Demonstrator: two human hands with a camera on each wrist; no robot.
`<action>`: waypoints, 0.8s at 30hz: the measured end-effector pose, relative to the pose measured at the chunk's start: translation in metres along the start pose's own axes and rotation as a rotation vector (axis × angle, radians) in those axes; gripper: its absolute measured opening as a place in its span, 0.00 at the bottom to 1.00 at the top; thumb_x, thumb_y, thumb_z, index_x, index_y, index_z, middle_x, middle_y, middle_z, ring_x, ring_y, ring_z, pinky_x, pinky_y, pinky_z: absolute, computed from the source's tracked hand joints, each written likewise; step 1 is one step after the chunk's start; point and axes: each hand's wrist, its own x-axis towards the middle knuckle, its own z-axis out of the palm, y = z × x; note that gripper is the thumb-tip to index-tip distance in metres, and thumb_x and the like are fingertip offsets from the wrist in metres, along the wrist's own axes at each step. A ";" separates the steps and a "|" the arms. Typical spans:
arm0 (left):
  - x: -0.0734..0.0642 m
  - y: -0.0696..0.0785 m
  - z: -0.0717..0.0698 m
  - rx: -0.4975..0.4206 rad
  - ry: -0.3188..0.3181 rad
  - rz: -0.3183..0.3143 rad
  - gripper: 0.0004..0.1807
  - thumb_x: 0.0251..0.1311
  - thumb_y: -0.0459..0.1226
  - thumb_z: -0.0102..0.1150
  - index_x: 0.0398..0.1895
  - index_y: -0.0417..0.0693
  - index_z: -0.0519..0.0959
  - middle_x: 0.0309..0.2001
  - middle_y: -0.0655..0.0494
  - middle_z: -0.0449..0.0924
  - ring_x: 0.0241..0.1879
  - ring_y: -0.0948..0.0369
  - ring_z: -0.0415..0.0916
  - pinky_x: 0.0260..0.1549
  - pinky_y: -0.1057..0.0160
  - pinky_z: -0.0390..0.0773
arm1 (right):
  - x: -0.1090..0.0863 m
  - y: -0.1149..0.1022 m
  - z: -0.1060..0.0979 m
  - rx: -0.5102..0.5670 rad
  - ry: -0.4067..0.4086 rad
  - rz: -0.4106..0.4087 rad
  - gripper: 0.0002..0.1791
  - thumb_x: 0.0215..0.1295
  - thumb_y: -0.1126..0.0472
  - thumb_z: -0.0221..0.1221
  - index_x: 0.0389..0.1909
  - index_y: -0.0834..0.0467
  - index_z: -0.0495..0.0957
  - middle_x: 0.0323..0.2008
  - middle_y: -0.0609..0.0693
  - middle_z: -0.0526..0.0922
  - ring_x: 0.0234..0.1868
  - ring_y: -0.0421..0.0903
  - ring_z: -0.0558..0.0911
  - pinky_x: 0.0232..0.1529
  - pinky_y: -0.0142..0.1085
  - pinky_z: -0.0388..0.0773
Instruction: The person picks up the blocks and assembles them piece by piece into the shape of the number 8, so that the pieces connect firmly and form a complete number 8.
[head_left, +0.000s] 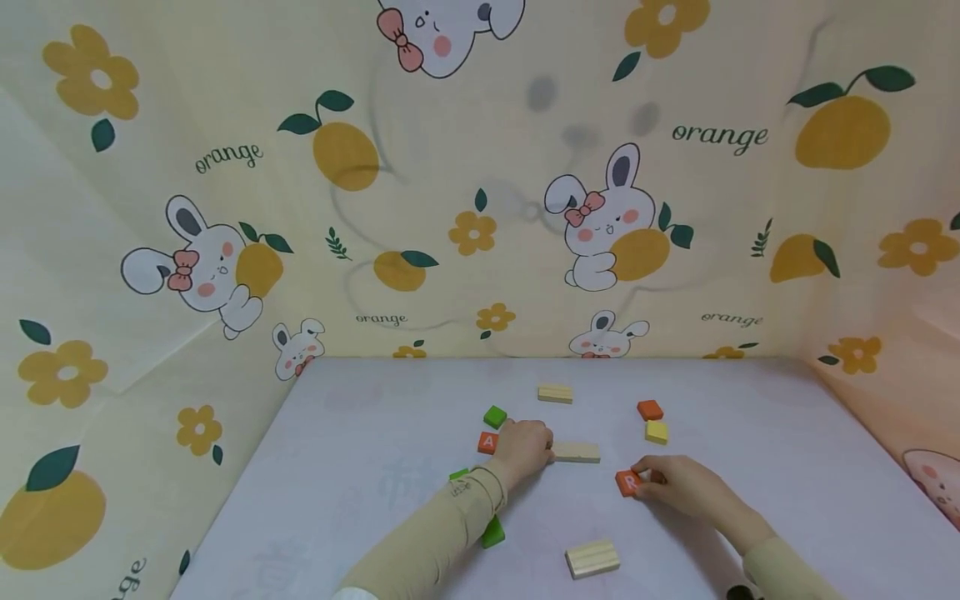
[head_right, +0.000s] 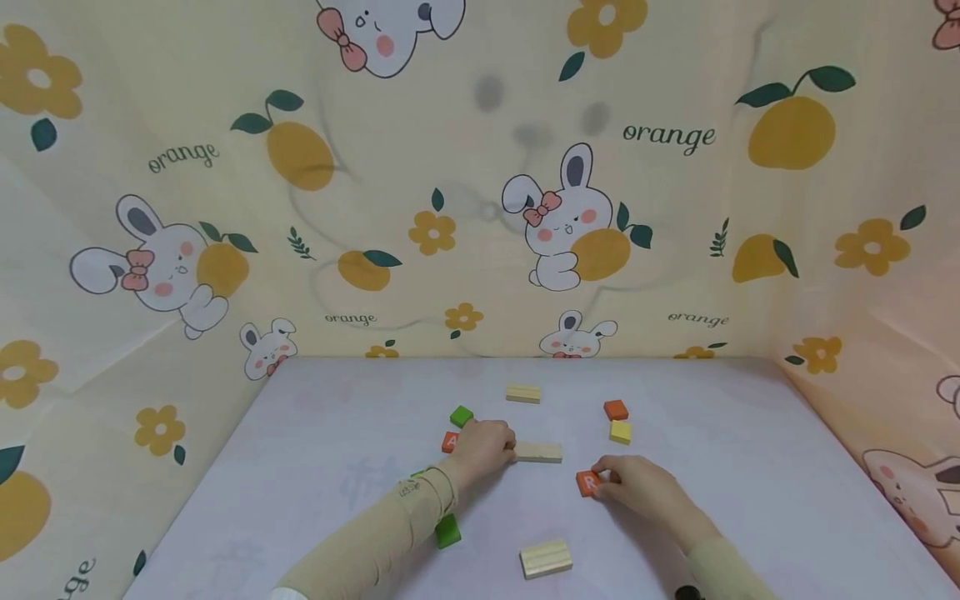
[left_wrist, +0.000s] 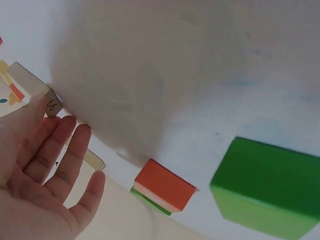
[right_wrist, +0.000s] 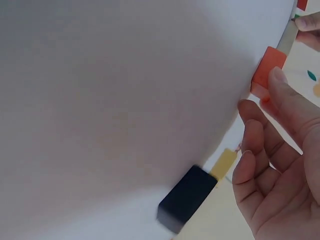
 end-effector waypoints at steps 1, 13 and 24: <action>0.000 0.000 0.000 -0.002 0.000 0.000 0.08 0.52 0.48 0.64 0.28 0.57 0.84 0.28 0.66 0.82 0.27 0.67 0.75 0.36 0.62 0.71 | 0.002 -0.002 0.000 0.001 0.001 -0.001 0.16 0.55 0.51 0.63 0.43 0.53 0.80 0.23 0.41 0.73 0.24 0.36 0.67 0.25 0.31 0.64; -0.003 -0.001 -0.004 0.013 0.044 0.036 0.08 0.51 0.48 0.65 0.27 0.57 0.84 0.28 0.66 0.83 0.28 0.67 0.78 0.29 0.66 0.68 | 0.019 -0.017 0.003 -0.020 0.010 0.054 0.15 0.55 0.53 0.64 0.42 0.54 0.80 0.25 0.43 0.76 0.26 0.40 0.69 0.27 0.35 0.66; -0.003 -0.001 -0.001 0.002 0.032 0.022 0.08 0.51 0.49 0.65 0.27 0.57 0.84 0.28 0.66 0.82 0.27 0.67 0.77 0.31 0.65 0.69 | 0.023 -0.023 0.008 -0.053 0.056 0.059 0.15 0.54 0.53 0.64 0.40 0.56 0.81 0.22 0.43 0.75 0.24 0.40 0.69 0.25 0.34 0.65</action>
